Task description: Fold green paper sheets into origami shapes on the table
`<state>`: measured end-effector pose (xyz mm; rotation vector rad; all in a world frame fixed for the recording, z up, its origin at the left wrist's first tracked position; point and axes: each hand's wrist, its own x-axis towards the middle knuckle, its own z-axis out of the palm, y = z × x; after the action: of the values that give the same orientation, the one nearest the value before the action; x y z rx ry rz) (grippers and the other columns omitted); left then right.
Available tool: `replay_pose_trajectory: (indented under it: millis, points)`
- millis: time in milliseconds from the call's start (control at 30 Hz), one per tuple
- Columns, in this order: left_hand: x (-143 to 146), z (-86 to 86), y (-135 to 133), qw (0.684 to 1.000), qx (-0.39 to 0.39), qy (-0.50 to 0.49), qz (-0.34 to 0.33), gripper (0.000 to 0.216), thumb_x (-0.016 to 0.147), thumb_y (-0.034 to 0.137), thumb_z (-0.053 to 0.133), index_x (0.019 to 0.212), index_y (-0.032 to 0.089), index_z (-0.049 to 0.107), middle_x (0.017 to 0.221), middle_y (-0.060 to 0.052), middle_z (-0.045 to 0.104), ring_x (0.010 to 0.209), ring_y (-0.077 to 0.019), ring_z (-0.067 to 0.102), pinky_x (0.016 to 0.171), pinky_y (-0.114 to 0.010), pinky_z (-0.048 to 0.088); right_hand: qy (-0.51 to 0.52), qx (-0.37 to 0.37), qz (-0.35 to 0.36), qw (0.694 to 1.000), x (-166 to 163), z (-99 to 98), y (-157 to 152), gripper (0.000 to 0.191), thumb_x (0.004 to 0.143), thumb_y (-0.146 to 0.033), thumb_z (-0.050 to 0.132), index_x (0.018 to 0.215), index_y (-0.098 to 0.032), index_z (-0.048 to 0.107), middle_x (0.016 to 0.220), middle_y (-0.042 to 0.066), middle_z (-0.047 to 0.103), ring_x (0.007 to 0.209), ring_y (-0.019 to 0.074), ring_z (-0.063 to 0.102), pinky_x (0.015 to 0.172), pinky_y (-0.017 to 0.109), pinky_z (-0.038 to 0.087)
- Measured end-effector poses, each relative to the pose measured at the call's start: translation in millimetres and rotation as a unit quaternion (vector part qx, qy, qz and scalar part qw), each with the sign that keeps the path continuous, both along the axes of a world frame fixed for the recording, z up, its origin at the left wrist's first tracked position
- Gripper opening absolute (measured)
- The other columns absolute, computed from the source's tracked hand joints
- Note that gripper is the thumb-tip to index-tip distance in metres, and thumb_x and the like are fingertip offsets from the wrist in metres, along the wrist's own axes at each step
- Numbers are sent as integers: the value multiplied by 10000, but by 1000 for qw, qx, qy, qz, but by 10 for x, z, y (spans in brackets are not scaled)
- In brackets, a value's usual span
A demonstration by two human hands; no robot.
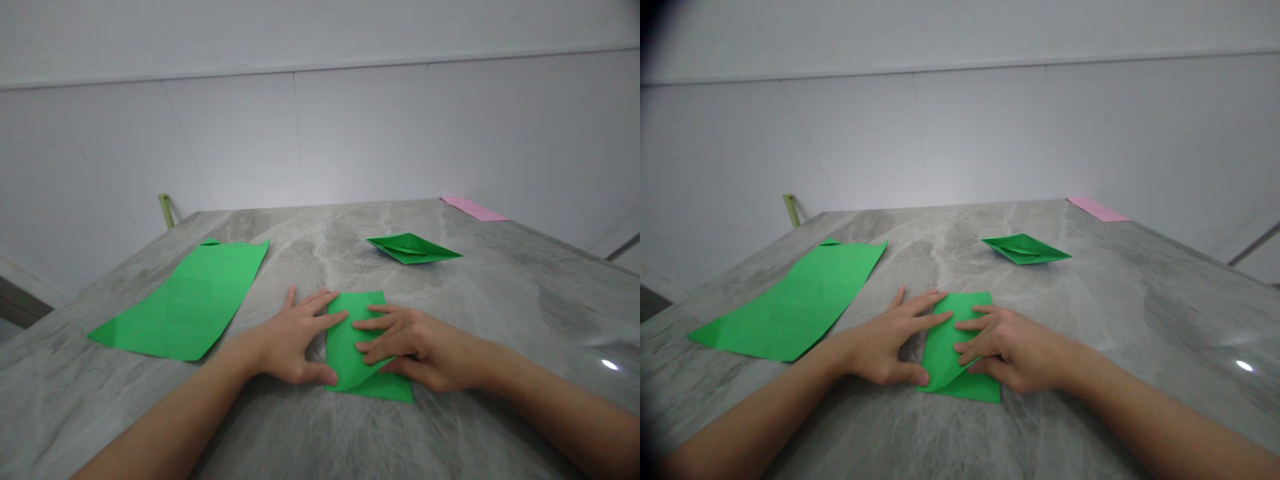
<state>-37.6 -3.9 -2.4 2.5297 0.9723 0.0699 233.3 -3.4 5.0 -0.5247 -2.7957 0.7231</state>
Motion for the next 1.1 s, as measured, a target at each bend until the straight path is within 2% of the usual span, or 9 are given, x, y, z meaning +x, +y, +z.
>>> replay_pose_trajectory:
  millis: [67,200,333,533,667,800,900,1100]
  points:
    - [27,9,-24,1000,-1,6,-5,940,763,647,677,1517,205,331,1604,-219,152,1478,-425,123,1070,-754,-54,25,4,-12,1000,-8,-11,-5,242,936,-216,559,1110,-212,726,1045,75,772,1236,253,596,1112,488,371]
    - [59,41,-45,1000,-6,17,-13,921,785,622,663,1525,204,308,1607,-208,149,1482,-410,121,1072,-752,-59,71,3,-53,996,-14,-58,-4,216,931,-262,585,1050,-183,747,1119,120,745,1138,244,659,987,421,502]
    - [30,68,-22,999,-17,7,-36,911,774,579,696,1524,237,308,1611,-192,128,1478,-424,112,1052,-765,-85,85,-13,-77,993,-35,-53,-6,224,945,-295,572,1011,-187,757,1074,115,756,1060,226,693,908,364,542]
    - [15,77,-13,998,-24,2,-55,915,756,525,732,1522,256,311,1615,-174,118,1469,-455,78,1019,-797,-93,76,-7,-83,994,-43,-20,-8,237,957,-342,552,965,-220,756,941,61,778,917,206,717,899,358,524]
    - [63,105,-33,998,-31,1,-55,905,754,485,735,1518,236,320,1611,-183,123,1467,-445,131,1031,-790,-91,89,-2,-92,992,-40,-55,-11,266,960,-368,547,914,-201,750,843,62,763,819,189,705,774,303,523]
    - [117,139,-60,996,-43,-2,-74,847,782,457,695,1507,195,343,1602,-189,189,1457,-419,220,1074,-765,-49,124,5,-98,987,-51,-102,-18,276,960,-382,553,896,-180,730,746,50,726,660,149,654,635,252,467]
    - [144,143,-86,996,-40,-14,-82,847,773,456,702,1497,174,366,1599,-193,214,1450,-427,234,1105,-739,-23,133,6,-108,985,-64,-121,-25,283,953,-383,566,824,-177,710,662,25,682,585,124,597,586,237,420]
    - [153,142,-104,999,-18,23,-45,913,736,532,700,1505,183,354,1605,-221,141,1472,-440,110,1056,-781,-37,147,17,-124,981,-75,-165,-17,408,927,-381,599,584,-164,550,493,-48,493,460,74,452,506,223,311]
